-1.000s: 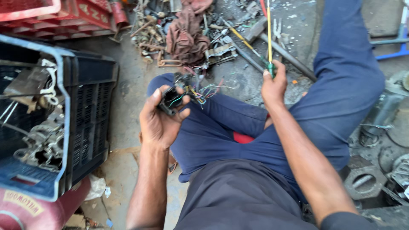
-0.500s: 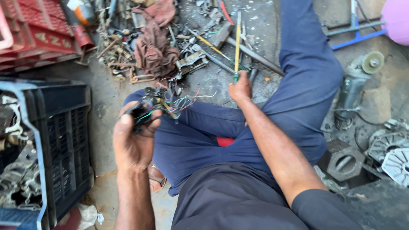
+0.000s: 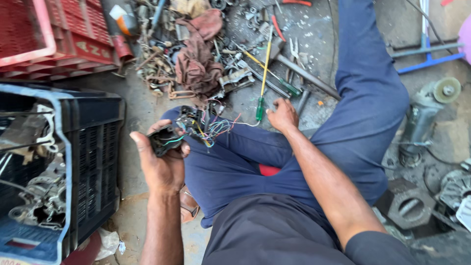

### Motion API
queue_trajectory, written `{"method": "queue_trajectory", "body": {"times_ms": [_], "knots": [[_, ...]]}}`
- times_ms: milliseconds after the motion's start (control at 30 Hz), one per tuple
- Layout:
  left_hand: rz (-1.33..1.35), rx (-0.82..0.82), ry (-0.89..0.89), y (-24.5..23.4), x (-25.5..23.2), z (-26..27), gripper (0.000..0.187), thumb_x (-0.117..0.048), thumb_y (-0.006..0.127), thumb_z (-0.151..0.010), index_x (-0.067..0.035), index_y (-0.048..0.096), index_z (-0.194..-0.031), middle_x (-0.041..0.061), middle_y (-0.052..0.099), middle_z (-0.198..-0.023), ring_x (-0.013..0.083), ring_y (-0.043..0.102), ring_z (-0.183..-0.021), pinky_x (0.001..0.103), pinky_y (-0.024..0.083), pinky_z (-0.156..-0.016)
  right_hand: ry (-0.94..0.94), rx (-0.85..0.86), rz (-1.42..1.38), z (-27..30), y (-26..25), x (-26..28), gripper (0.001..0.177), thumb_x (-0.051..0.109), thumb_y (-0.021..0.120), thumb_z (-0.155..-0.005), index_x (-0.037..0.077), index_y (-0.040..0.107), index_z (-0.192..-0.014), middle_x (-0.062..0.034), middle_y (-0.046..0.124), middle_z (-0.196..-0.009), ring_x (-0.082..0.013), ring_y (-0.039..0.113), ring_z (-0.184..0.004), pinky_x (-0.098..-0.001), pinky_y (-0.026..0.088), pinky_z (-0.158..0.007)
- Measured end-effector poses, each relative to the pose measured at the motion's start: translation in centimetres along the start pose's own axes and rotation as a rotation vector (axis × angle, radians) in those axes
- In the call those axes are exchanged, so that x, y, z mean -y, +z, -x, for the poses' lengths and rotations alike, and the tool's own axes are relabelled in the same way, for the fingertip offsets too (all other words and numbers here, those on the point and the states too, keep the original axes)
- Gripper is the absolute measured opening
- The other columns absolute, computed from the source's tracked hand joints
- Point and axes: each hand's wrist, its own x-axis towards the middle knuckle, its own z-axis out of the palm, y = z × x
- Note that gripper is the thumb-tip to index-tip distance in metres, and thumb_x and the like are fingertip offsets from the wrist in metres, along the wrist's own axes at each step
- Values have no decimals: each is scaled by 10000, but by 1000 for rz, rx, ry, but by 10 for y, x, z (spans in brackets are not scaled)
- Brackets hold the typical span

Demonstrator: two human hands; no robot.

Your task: The person sits on the floor and uses pliers to strip the insulation from a bundle of multicolored wires. They repeatedly cut and pull the wire ends to expose the metal strands, working on a small black electrical component held in their left hand.

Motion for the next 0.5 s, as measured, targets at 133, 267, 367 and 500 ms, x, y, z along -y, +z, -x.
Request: {"method": "queue_trajectory", "body": {"times_ms": [133,267,367,500], "knots": [[21,-18,34,-3,3,2,664,-660,500,-1027,-28,610,-1199,164,680,-1005,258,629,-764,357,506,-648,-130,31,-121,7,-10,4,453,322,792,-841,79,683,-1208,-97,716,-1139,-266,665,-1086,-399,518,-936],[-11,-19,29,-2,-2,6,584,-591,488,-1059,-36,592,-1209,183,687,-1058,260,653,-829,366,527,-686,-382,-16,-487,27,-51,3,362,207,769,-900,36,679,-1206,-78,738,-1050,-164,702,-958,-306,559,-862],[-4,7,39,-2,-6,9,497,-499,500,-1101,-25,587,-1220,189,682,-1086,270,654,-856,391,536,-717,-444,-48,-684,49,-98,-3,308,128,736,-940,21,667,-1220,-59,733,-1049,-126,671,-942,-273,548,-851],[32,29,34,3,-8,13,423,-416,517,-1095,-23,582,-1239,186,671,-1125,281,647,-890,409,531,-753,-375,-149,-886,82,-168,-13,264,87,698,-974,10,662,-1224,-65,724,-1084,-101,664,-949,-244,536,-844]]}}
